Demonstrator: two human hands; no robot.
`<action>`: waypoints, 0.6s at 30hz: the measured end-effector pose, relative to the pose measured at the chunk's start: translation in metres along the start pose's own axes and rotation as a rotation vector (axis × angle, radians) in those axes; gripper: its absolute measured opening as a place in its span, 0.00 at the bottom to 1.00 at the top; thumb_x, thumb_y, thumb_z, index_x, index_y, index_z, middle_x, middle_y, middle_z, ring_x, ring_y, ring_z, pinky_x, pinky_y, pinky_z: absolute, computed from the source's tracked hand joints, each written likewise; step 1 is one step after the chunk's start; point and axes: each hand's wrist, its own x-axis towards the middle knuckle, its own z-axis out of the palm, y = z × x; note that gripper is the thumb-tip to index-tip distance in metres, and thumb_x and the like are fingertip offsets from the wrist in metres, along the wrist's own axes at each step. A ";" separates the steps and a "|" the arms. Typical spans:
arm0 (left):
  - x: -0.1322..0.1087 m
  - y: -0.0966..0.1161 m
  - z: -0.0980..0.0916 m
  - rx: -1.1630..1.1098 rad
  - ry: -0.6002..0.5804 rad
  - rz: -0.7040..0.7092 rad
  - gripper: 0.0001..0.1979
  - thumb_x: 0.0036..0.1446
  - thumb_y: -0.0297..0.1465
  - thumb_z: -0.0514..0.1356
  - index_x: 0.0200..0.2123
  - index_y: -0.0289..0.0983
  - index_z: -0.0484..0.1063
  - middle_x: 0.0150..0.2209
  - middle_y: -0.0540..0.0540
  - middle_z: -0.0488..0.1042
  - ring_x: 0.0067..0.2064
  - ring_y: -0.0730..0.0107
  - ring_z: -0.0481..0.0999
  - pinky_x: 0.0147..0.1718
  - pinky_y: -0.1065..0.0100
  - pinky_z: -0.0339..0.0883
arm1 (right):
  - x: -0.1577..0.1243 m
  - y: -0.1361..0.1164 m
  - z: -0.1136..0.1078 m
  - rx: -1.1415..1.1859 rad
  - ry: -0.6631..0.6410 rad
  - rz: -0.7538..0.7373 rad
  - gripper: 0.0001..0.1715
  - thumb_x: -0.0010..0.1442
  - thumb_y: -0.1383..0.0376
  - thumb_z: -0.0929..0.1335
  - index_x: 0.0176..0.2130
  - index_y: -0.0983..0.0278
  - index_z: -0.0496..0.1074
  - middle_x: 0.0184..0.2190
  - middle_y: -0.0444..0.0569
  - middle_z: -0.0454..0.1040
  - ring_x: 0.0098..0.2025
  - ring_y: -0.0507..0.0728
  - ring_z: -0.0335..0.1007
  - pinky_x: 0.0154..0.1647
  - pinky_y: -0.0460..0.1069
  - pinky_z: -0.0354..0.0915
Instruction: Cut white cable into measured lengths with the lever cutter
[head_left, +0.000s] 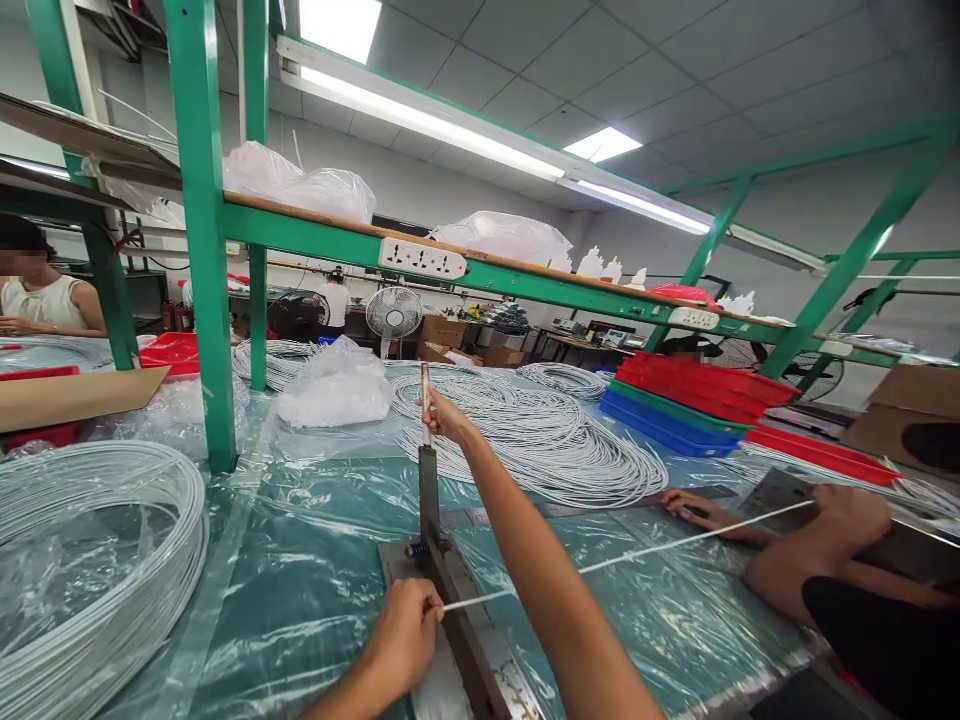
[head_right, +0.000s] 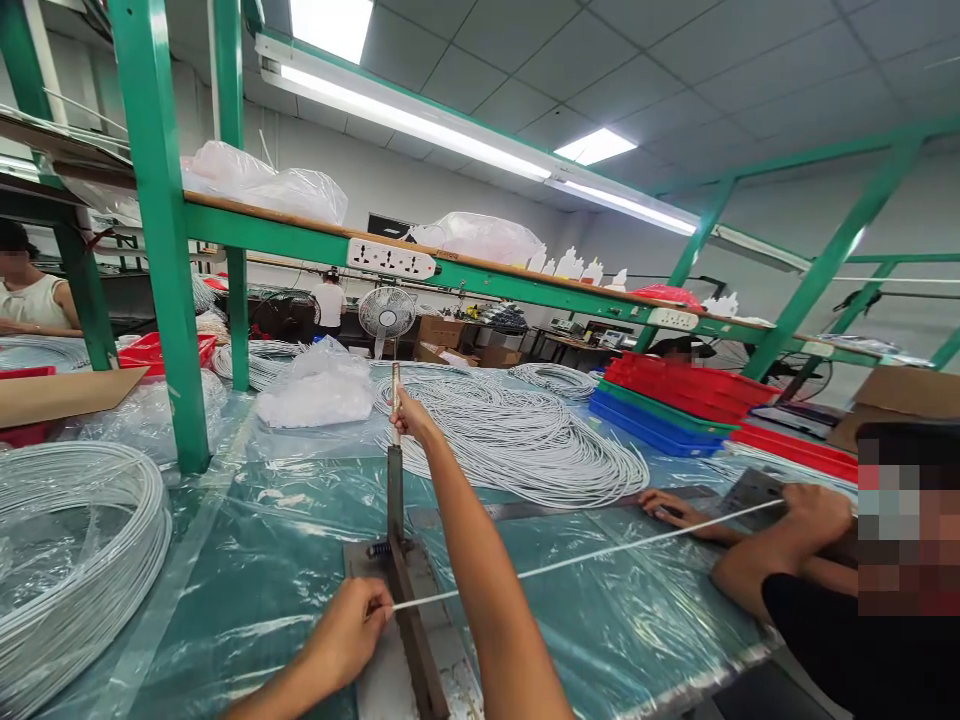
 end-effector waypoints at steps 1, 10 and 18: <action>0.004 -0.002 0.002 -0.095 -0.002 -0.030 0.11 0.50 0.20 0.52 0.24 0.34 0.72 0.24 0.47 0.72 0.32 0.67 0.71 0.30 0.71 0.57 | -0.001 0.000 0.000 0.013 -0.002 0.006 0.30 0.64 0.48 0.52 0.39 0.68 0.66 0.15 0.37 0.59 0.13 0.45 0.48 0.15 0.41 0.50; 0.025 -0.015 0.030 -0.294 0.087 -0.161 0.19 0.46 0.38 0.60 0.12 0.38 0.56 0.14 0.57 0.55 0.21 0.76 0.56 0.22 0.72 0.47 | -0.078 -0.016 -0.025 0.139 -0.048 -0.032 0.34 0.63 0.47 0.46 0.48 0.63 0.64 0.15 0.40 0.62 0.15 0.47 0.54 0.18 0.40 0.54; 0.020 -0.022 0.038 -0.182 0.241 -0.159 0.16 0.44 0.34 0.60 0.14 0.38 0.56 0.15 0.56 0.56 0.22 0.74 0.59 0.23 0.71 0.45 | -0.232 0.033 -0.071 0.270 -0.056 0.147 0.21 0.56 0.47 0.63 0.35 0.62 0.67 0.21 0.45 0.70 0.21 0.50 0.66 0.23 0.44 0.64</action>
